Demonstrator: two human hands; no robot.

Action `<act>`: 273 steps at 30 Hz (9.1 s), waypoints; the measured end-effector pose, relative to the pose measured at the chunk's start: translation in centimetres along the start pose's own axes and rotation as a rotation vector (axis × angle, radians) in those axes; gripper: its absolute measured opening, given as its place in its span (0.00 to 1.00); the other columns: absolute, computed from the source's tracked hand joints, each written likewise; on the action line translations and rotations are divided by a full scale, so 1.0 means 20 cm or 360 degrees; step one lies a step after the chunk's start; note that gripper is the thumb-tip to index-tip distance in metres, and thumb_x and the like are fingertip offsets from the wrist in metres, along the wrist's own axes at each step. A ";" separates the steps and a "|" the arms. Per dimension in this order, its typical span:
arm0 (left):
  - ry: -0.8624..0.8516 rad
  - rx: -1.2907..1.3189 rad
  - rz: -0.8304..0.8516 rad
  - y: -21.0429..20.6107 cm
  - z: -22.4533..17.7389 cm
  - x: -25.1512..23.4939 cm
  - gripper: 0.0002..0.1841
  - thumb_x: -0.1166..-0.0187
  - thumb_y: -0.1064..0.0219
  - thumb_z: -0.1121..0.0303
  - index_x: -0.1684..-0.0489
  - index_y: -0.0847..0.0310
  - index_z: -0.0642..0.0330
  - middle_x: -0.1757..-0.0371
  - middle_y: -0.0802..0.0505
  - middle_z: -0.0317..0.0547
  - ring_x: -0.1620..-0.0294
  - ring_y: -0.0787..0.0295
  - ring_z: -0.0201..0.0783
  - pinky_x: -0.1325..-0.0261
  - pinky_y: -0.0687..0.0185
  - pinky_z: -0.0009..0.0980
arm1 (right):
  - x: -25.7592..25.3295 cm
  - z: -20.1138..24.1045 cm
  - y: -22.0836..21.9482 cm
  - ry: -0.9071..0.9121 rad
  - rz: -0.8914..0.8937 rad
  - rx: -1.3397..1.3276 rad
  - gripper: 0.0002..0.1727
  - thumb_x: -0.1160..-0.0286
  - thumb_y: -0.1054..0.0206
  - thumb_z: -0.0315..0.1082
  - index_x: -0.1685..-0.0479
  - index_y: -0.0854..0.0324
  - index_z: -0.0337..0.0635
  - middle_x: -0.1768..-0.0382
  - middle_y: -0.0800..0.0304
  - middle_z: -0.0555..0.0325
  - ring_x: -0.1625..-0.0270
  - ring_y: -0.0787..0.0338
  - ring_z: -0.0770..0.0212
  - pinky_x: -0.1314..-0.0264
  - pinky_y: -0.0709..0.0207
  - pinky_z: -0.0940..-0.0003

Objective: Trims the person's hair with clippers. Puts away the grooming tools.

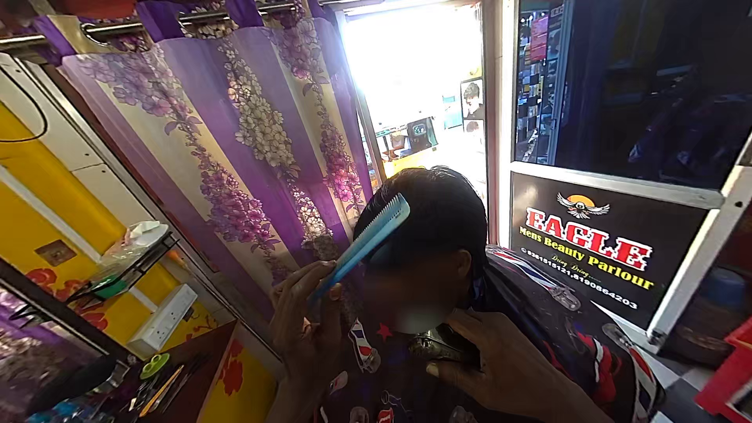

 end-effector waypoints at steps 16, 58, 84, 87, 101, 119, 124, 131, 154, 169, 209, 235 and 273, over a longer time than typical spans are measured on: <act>-0.0072 -0.0226 0.0806 -0.08 0.02 0.02 0.17 0.18 0.36 0.44 0.45 0.08 0.38 0.48 0.05 0.30 0.47 0.13 0.29 0.39 0.31 0.47 | 0.12 -0.10 0.14 -0.0370 -0.0001 -0.0610 0.34 0.24 0.29 0.60 0.30 0.18 0.42 0.50 0.05 0.59 0.50 0.07 0.71 0.46 0.10 0.69; -0.0332 -0.0208 0.0706 -0.11 -0.03 -0.01 0.13 0.18 0.31 0.50 0.42 0.12 0.36 0.45 0.07 0.28 0.44 0.15 0.28 0.40 0.32 0.36 | -0.01 -0.09 0.02 -0.0555 0.0217 -0.0900 0.33 0.26 0.28 0.57 0.29 0.18 0.44 0.45 0.06 0.60 0.46 0.07 0.71 0.42 0.12 0.68; -0.0296 -0.0291 0.0176 -0.05 -0.16 -0.12 0.15 0.14 0.37 0.52 0.42 0.17 0.49 0.48 0.09 0.35 0.46 0.16 0.26 0.36 0.30 0.28 | 0.02 -0.05 0.03 -0.0359 0.0346 -0.1065 0.29 0.24 0.27 0.52 0.33 0.17 0.39 0.50 0.07 0.54 0.51 0.08 0.67 0.47 0.12 0.64; -0.0217 -0.0308 0.0359 -0.11 -0.18 -0.15 0.15 0.11 0.40 0.55 0.53 0.13 0.55 0.63 0.05 0.39 0.63 0.15 0.25 0.44 0.30 0.31 | 0.09 -0.08 0.01 -0.0385 0.0389 -0.0999 0.29 0.25 0.26 0.51 0.32 0.17 0.39 0.49 0.07 0.52 0.49 0.08 0.65 0.45 0.13 0.62; -0.0459 -0.0485 0.0660 -0.29 -0.23 0.03 0.14 0.11 0.42 0.55 0.52 0.11 0.48 0.59 0.04 0.37 0.62 0.13 0.30 0.45 0.34 0.37 | 0.28 -0.20 0.10 -0.0479 0.0340 -0.0892 0.30 0.27 0.27 0.57 0.34 0.16 0.44 0.54 0.06 0.57 0.54 0.07 0.69 0.51 0.13 0.66; 0.0137 -0.0109 0.0663 -0.30 -0.09 0.12 0.17 0.22 0.31 0.47 0.46 0.07 0.45 0.49 0.06 0.33 0.47 0.13 0.29 0.39 0.29 0.47 | 0.24 -0.25 0.48 -0.0436 0.0084 -0.0474 0.32 0.26 0.31 0.63 0.33 0.15 0.50 0.54 0.06 0.67 0.54 0.09 0.76 0.51 0.12 0.73; 0.0044 -0.0217 0.0346 -0.27 -0.09 0.04 0.17 0.26 0.26 0.52 0.50 0.07 0.54 0.50 0.07 0.42 0.44 0.14 0.31 0.38 0.29 0.39 | 0.12 -0.24 0.62 -0.0568 -0.0213 0.0270 0.31 0.31 0.38 0.73 0.38 0.13 0.68 0.60 0.09 0.82 0.62 0.12 0.82 0.64 0.14 0.72; -0.0340 -0.0436 -0.0013 -0.23 -0.17 -0.03 0.11 0.23 0.26 0.57 0.49 0.11 0.49 0.51 0.09 0.38 0.49 0.17 0.30 0.40 0.35 0.32 | -0.03 -0.15 0.66 -0.0550 -0.0220 0.0651 0.28 0.36 0.35 0.69 0.46 0.12 0.64 0.66 0.13 0.76 0.72 0.16 0.75 0.75 0.21 0.69; -0.0460 -0.0472 -0.0033 -0.21 -0.22 -0.05 0.10 0.19 0.28 0.56 0.47 0.13 0.44 0.49 0.09 0.32 0.48 0.19 0.27 0.38 0.38 0.33 | -0.26 -0.02 0.54 -0.0530 0.0152 0.0681 0.25 0.29 0.33 0.67 0.47 0.15 0.61 0.74 0.14 0.74 0.68 0.13 0.71 0.62 0.20 0.64; -0.0006 -0.0297 0.0102 -0.16 -0.19 -0.15 0.18 0.15 0.36 0.55 0.46 0.12 0.62 0.51 0.07 0.45 0.51 0.15 0.30 0.44 0.26 0.34 | -0.11 0.05 0.18 -0.0459 0.0849 0.0018 0.32 0.22 0.32 0.59 0.26 0.22 0.49 0.58 0.09 0.46 0.54 0.09 0.42 0.52 0.19 0.39; -0.0466 -0.0531 0.0037 -0.26 -0.21 0.00 0.10 0.21 0.27 0.57 0.50 0.13 0.48 0.52 0.10 0.37 0.50 0.18 0.30 0.39 0.37 0.34 | -0.09 -0.23 0.55 -0.0711 -0.0048 0.0525 0.26 0.32 0.33 0.69 0.44 0.14 0.64 0.68 0.12 0.75 0.66 0.12 0.72 0.65 0.17 0.65; -0.0122 -0.0466 0.0435 -0.27 -0.24 -0.08 0.18 0.12 0.43 0.56 0.55 0.08 0.56 0.64 0.05 0.38 0.65 0.14 0.28 0.51 0.29 0.37 | -0.04 -0.07 0.29 -0.0521 0.0684 -0.0005 0.31 0.23 0.32 0.60 0.32 0.19 0.48 0.58 0.09 0.50 0.55 0.09 0.47 0.52 0.19 0.44; -0.0654 -0.0622 0.0153 -0.33 -0.32 -0.09 0.09 0.17 0.31 0.59 0.46 0.13 0.47 0.52 0.11 0.38 0.51 0.20 0.34 0.41 0.39 0.36 | -0.12 -0.26 0.48 -0.0597 -0.0066 0.0254 0.28 0.32 0.31 0.68 0.42 0.13 0.61 0.66 0.10 0.72 0.62 0.11 0.71 0.60 0.16 0.64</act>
Point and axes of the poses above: each hand's wrist, its own x-axis away from the middle knuckle, its own y-axis out of the back of the hand, z = x × y, the point moved 6 cm from there along -x, towards the middle knuckle
